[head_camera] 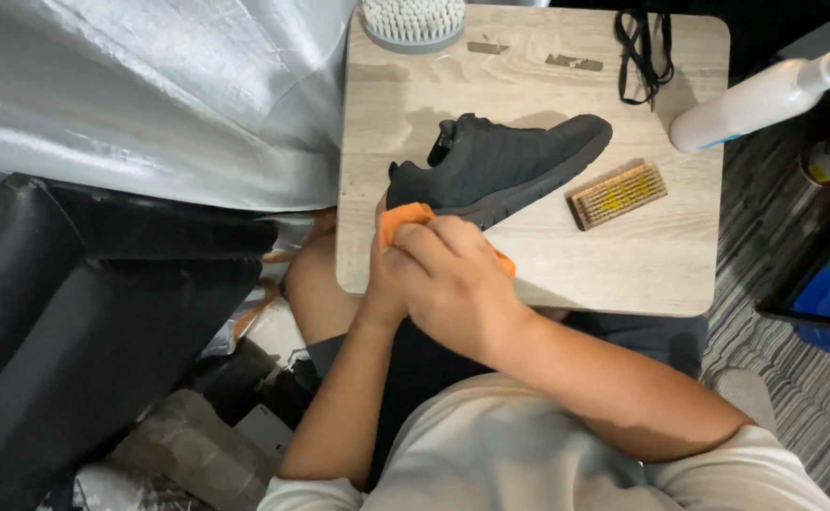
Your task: The person scrubs a black shoe with a brush, focusing on the sole and upper. They then wipe the shoe with an orange cloth and spray it with a cleaning solution from a white bottle.
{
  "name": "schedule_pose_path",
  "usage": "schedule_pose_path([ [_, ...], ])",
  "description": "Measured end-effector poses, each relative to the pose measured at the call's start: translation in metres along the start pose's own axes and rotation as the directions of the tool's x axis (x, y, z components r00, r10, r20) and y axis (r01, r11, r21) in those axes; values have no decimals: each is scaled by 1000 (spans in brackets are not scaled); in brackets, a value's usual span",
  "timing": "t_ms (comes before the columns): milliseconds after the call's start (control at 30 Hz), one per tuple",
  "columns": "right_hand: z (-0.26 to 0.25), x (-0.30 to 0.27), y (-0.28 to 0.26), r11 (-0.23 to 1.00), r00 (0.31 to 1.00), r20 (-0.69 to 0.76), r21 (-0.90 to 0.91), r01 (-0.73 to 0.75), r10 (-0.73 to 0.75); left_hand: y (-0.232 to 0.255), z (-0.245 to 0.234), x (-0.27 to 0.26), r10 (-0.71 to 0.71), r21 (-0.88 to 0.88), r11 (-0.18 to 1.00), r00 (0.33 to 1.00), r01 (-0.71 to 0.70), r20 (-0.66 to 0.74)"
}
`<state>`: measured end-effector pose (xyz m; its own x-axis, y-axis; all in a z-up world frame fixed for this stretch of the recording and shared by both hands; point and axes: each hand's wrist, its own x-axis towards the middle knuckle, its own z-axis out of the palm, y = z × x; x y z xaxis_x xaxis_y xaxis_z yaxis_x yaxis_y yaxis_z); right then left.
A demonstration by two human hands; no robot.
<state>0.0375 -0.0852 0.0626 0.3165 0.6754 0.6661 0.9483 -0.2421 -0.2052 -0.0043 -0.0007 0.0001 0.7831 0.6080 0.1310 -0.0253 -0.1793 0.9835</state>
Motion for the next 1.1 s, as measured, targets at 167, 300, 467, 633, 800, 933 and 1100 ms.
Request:
schedule_pose_path([
  [167,-50,11,31,928,982,-124,328,174,-140,-6,-5,-3,70,-7,998,997,-70,15],
  [300,-45,-30,70,927,988,-138,357,113,-67,6,-5,2,-5,-46,999,1000,5,0],
  [467,-57,-46,101,990,990,-128,131,-48,65,-5,4,-1,60,83,995,994,-53,-87],
  [633,-51,-27,61,948,949,-197,253,-192,245,-13,-1,0,50,89,995,997,-45,-57],
  [800,-56,16,14,881,963,-130,446,-155,236,-39,-7,-8,121,-5,993,993,-121,-2],
  [933,-70,51,-8,695,803,541,476,-538,251,-162,4,-10,305,-314,916,941,-249,145],
  [1100,-66,11,28,986,999,2,159,46,-47,-41,-9,-4,20,-58,998,997,-16,70],
])
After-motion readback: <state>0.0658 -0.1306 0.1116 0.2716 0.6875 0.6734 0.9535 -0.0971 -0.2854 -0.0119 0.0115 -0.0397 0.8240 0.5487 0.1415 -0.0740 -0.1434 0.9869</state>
